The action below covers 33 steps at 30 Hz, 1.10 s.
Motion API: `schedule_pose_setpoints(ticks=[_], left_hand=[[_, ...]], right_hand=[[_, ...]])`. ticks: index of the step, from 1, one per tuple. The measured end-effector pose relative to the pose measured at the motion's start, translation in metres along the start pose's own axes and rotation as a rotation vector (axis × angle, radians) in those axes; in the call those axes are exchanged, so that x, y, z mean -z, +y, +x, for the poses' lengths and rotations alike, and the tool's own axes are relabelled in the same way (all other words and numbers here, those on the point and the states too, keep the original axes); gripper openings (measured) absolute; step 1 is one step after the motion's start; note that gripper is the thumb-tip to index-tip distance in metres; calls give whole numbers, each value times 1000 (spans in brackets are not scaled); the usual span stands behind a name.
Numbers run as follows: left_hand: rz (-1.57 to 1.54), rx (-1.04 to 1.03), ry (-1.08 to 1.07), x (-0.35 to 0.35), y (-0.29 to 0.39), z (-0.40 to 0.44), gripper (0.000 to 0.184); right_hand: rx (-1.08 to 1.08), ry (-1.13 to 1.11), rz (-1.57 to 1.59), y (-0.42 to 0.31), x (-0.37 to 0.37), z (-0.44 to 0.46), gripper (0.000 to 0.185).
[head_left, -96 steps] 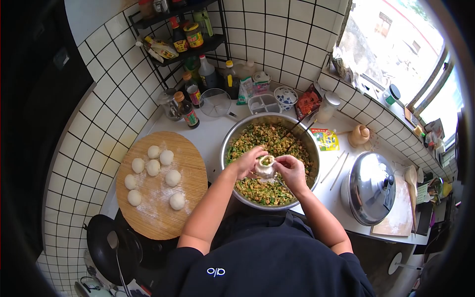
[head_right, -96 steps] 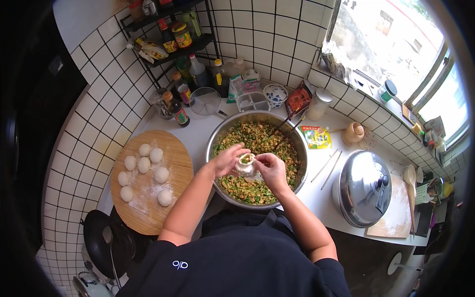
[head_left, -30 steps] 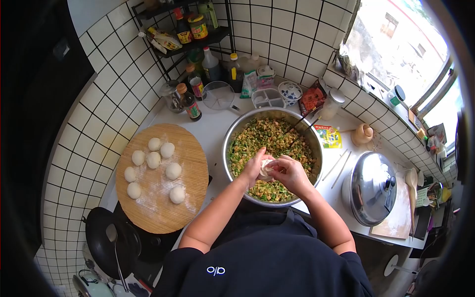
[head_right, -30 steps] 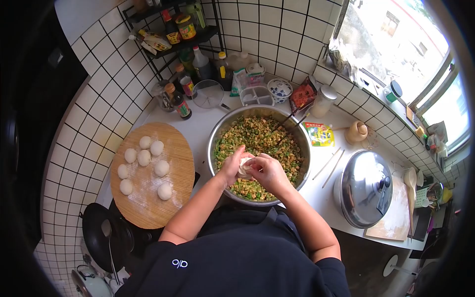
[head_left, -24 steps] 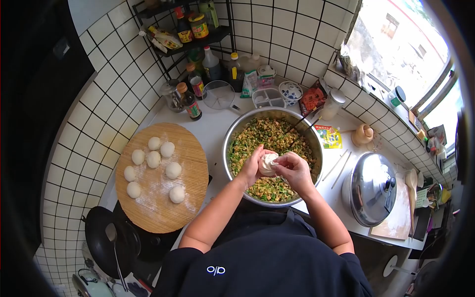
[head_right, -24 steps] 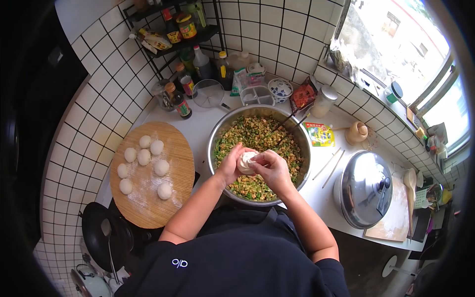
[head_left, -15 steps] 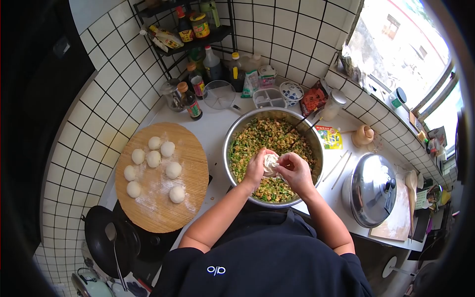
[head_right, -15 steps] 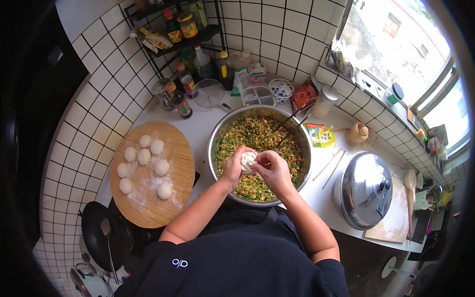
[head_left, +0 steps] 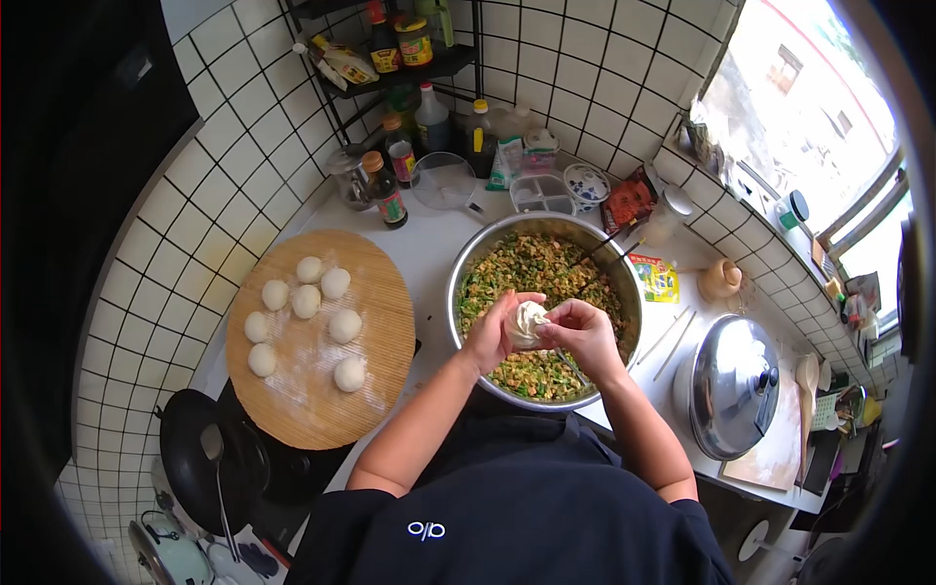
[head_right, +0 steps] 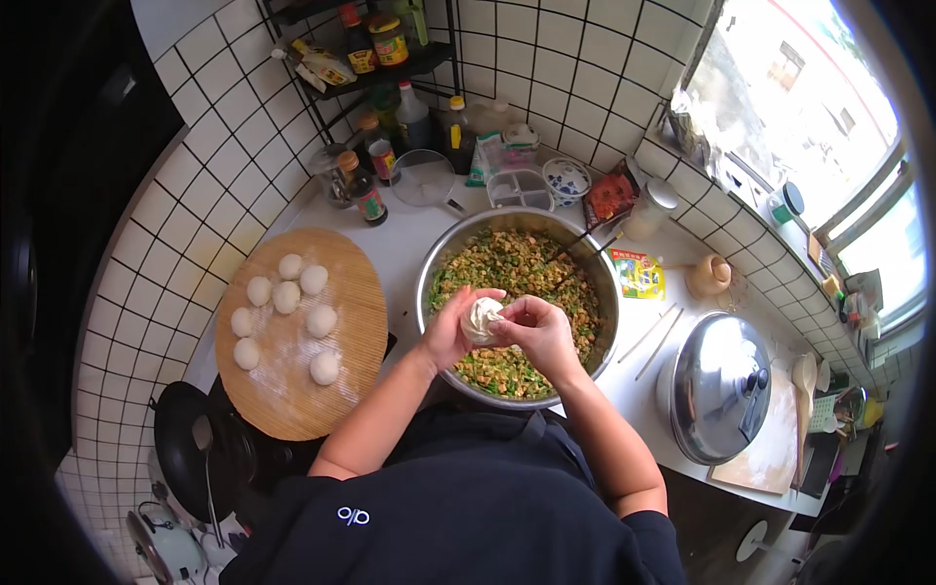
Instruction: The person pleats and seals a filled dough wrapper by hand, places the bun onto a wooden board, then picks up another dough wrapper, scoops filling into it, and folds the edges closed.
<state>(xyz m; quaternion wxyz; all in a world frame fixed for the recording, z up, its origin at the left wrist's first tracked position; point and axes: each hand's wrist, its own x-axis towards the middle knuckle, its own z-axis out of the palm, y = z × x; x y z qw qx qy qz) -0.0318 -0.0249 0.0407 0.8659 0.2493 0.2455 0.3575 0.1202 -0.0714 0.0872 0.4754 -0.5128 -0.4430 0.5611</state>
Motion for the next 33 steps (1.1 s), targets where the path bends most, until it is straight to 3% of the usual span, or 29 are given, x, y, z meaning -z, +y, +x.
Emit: schedule_pose_setpoints(ticks=[3,4,7,12,15,19,20,23,25,27,29,33], left_hand=[[39,-101,88,9,-12,-6,47],[49,-29,143,13,-12,-7,49],[23,97,139,23,0,-22,52],[121,125,299,31,5,-44,59],[207,124,240,45,6,-57,61],[295,149,405,41,15,-76,77],[300,154,353,47,15,-79,83],[266,134,307,50,26,-97,76],[44,72,207,62,30,-108,66],[-143,-26,171,65,31,-115,56],[-299,-157,201,59,23,-121,46],[-373,-178,309,88,15,-135,39]], right_hand=[[10,29,-158,2,-18,-2,12],[46,5,-330,-7,-24,-5,12],[95,-139,-426,-8,-32,-3,15],[320,-224,-824,-4,-49,8,19],[300,-240,-632,-7,-68,8,18],[269,-507,-761,-2,-73,15,17],[262,-524,-781,-3,-76,16,16],[96,-513,-612,-10,-88,16,15],[-49,-446,-314,-14,-97,14,12],[-17,-393,-258,-8,-104,17,11],[239,-472,-544,-5,-119,19,12],[548,-641,-648,11,-144,25,22]])
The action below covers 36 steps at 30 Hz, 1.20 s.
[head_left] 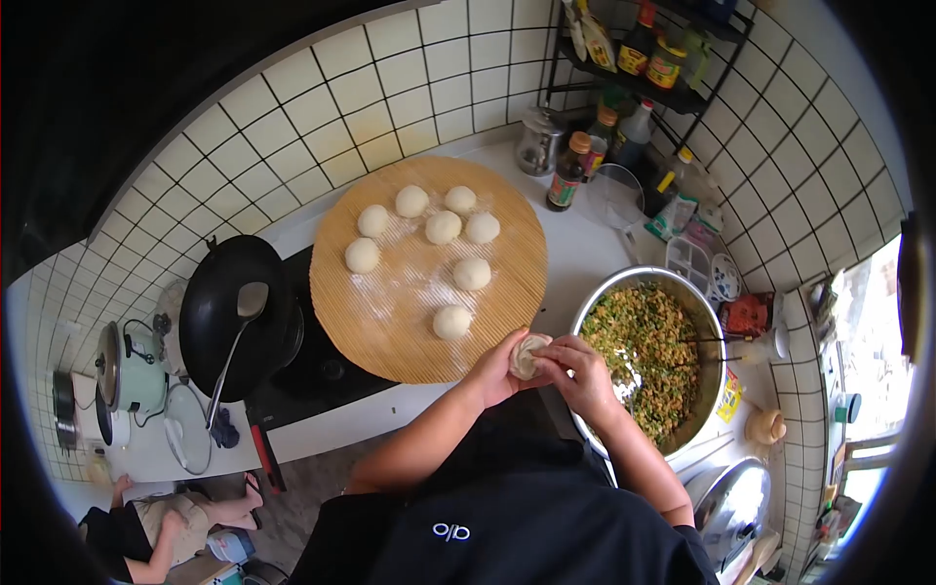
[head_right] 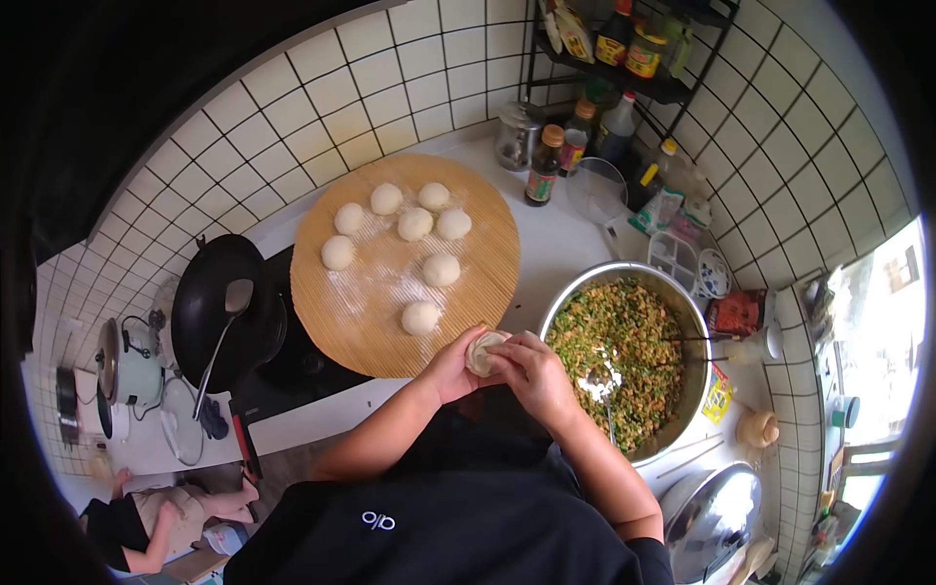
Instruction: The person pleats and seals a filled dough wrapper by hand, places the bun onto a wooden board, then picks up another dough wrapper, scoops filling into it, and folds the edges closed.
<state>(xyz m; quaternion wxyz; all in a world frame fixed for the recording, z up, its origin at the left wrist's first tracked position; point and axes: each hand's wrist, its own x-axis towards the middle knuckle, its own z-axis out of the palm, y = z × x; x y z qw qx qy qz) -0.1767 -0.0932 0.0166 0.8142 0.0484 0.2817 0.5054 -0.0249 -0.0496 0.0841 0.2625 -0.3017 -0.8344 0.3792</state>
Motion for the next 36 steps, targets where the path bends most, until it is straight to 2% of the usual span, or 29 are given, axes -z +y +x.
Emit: schedule_pose_setpoints(ticks=[1,4,5,8,10,12,13,14,16,17,18,20,22,23,26,27,29,30,32,33,35,36], left_hand=[[-43,-31,72,4,5,-5,41],[-139,-81,6,49,29,-18,42],[-179,-141,151,58,37,-24,42],[-227,-210,96,81,65,-39,43],[-208,-236,204,74,73,-41,42],[-177,-258,250,74,73,-30,42],[-85,-249,151,79,69,-21,42],[-141,-229,96,79,60,-11,40],[-252,-195,-12,72,38,13,39],[-244,-249,33,48,32,13,43],[-235,-305,78,23,31,7,48],[-160,-251,67,18,43,1,49],[-154,-214,60,20,51,-4,49],[-163,-281,121,26,48,-3,45],[-168,-185,143,43,69,-5,38],[-149,-274,257,48,82,-13,26],[401,-762,640,83,99,0,22],[694,-871,745,92,109,1,24],[1303,-1074,925,105,129,4,29],[1475,-1109,874,114,131,7,33],[1818,-1163,758,134,129,15,42],[1845,-1149,717,140,126,18,43]], right_hand=[[-39,38,65,-5,-1,3,26],[-105,119,193,-15,4,11,38],[-158,90,195,-9,5,13,34],[-211,-13,226,20,-2,14,29],[-258,-17,233,19,-8,20,25],[-69,55,10,6,-14,36,33],[39,102,-152,-6,-20,49,37],[147,148,-314,-14,-28,61,41],[254,53,-471,-24,-47,79,54],[292,7,-514,-17,-60,88,57],[271,-61,-508,-3,-71,92,58],[192,-33,-486,5,-76,100,59],[258,-79,-457,2,-77,106,59],[280,-108,-440,-1,-77,104,59],[183,-117,-177,3,-70,110,60],[177,35,-72,0,-63,113,51],[122,170,68,8,-48,112,42],[95,236,137,13,-43,111,38],[-54,184,90,25,-45,108,30],[-127,160,65,32,-48,105,27],[-137,121,30,44,-54,96,27],[-143,99,14,46,-56,93,28]])
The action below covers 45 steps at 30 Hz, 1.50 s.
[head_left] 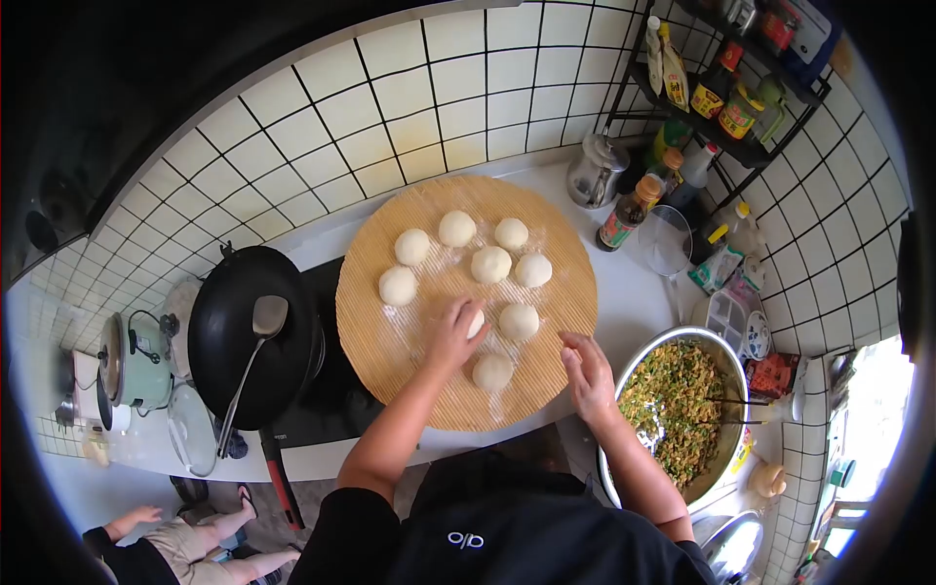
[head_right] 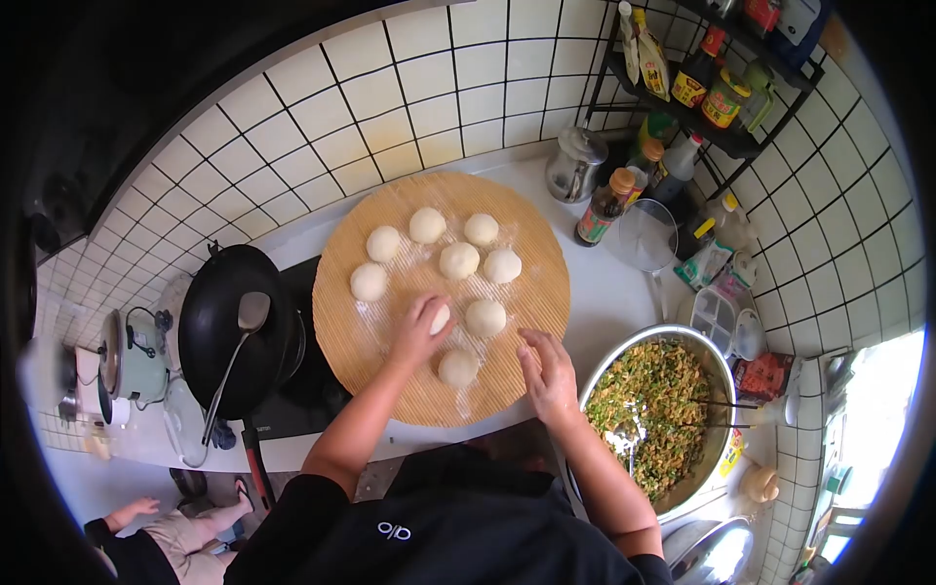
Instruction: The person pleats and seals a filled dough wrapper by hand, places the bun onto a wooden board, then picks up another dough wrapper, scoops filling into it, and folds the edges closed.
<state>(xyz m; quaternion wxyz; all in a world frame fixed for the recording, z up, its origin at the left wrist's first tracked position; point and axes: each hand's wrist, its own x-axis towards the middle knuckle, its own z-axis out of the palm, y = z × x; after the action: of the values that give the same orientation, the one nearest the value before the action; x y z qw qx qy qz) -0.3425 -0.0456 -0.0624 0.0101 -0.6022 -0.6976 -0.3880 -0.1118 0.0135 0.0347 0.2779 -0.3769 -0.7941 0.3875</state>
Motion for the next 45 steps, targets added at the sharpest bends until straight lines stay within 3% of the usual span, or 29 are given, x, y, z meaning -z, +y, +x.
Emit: schedule_pose_setpoints(ticks=[4,8,10,11,13,14,15,16,17,18,20,21,22,23,25,26,27,28,29,30,31,32,34,36,38,40,42,44,45], left_hand=[[64,-10,-91,4,3,-12,45],[51,128,62,25,27,1,41],[-325,362,91,29,52,7,39],[-508,474,126,28,63,9,39],[-1523,595,72,24,72,7,33],[-1978,1159,-22,44,81,18,27],[-1833,1087,-109,36,68,17,37],[-1588,1123,53,35,73,20,36],[-1276,960,200,45,81,24,36],[-1218,895,416,36,81,22,32],[-1688,1178,73,47,81,28,28],[-1980,1213,57,53,100,30,29],[-1683,1319,82,58,103,28,37],[-1651,1286,35,66,107,25,42],[-1596,1208,-4,67,100,12,52],[-1582,993,75,61,106,4,53],[-1567,773,167,55,112,-5,55],[-1556,563,257,63,125,-11,56],[-1693,597,77,76,128,-17,64],[-1713,772,10,93,145,-12,69],[-1734,951,-50,110,161,-6,74],[-1450,854,114,100,160,-8,70],[-873,640,395,73,154,-11,62],[-1068,594,122,97,160,-20,67],[-1379,508,-36,82,166,-36,66],[-1678,401,-205,90,180,-48,64],[-1696,691,-289,114,201,-60,60],[-1001,691,-154,110,158,-63,49],[-663,667,-94,103,128,-68,44]], right_hand=[[-110,-78,-47,2,-11,-1,28],[138,-82,-44,-21,-26,14,34],[355,-44,-49,-54,-37,21,40],[477,-130,-23,-67,-44,21,48],[541,-166,-57,-36,-72,36,50],[585,-185,-68,-24,-81,47,51],[295,-263,185,-18,-75,56,50],[-15,-359,414,-18,-76,61,49],[159,-209,190,-42,-74,55,48],[325,-40,-22,-69,-63,45,48],[711,-230,-259,-101,-64,28,48],[518,-245,-162,-83,-69,26,49],[327,-260,-75,-48,-72,42,49],[137,-274,2,-34,-77,53,50],[363,-138,91,-88,-66,21,49],[473,-64,141,-109,-62,8,49],[736,-201,-44,-106,-64,-3,48],[633,-195,-38,-103,-65,-7,51],[529,-188,-35,-97,-63,-3,53],[430,-184,-37,-86,-61,7,55],[93,-356,291,-74,-62,10,56],[-286,-400,600,-63,-63,14,57],[53,-270,841,-100,-59,-21,57],[228,-243,830,-141,-57,-61,60],[276,-163,694,-138,-54,-72,54],[226,-195,756,-148,-49,-71,54],[161,-272,847,-145,-43,-64,52],[82,-382,970,-124,-32,-35,50],[122,-327,867,-116,-29,-17,47]])
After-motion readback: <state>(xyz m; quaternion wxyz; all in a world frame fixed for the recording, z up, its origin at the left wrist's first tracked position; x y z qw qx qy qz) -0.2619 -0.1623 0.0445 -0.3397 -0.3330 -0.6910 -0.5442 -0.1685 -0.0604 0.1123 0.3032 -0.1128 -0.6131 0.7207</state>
